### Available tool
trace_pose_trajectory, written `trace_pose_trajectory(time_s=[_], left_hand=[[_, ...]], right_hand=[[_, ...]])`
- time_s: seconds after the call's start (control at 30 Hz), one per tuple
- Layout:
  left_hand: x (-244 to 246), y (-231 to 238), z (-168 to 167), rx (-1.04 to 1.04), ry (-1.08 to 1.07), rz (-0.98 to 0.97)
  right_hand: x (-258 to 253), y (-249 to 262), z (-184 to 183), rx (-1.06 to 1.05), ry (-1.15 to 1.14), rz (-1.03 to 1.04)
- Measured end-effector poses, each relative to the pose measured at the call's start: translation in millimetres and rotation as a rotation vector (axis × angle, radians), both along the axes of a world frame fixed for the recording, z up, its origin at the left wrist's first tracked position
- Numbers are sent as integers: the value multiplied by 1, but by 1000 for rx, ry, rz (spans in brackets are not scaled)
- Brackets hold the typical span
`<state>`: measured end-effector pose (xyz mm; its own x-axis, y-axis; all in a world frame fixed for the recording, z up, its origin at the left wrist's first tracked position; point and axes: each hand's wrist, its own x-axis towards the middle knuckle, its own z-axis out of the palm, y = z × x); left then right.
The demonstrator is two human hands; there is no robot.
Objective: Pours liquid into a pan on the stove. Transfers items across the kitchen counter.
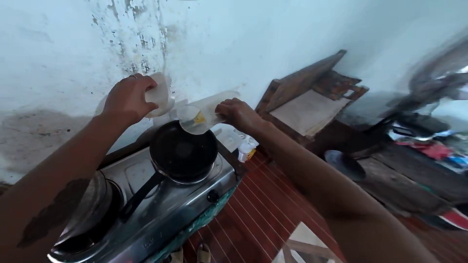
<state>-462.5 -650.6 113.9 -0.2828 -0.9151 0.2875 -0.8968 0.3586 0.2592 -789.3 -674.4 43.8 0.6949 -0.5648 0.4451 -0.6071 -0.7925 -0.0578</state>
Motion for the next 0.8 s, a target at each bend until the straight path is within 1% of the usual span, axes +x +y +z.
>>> trace_pose_trajectory(time_s=[0.17, 0.5, 0.8], left_hand=[[22, 8, -3, -56, -24, -35], [58, 24, -8, -118, -3, 29], [72, 44, -8, -34, -10, 155]], right_hand=[[-1, -1, -3, -39, 54, 18], [-1, 1, 7, -51, 81, 40], [-2, 0, 9, -73, 121, 53]])
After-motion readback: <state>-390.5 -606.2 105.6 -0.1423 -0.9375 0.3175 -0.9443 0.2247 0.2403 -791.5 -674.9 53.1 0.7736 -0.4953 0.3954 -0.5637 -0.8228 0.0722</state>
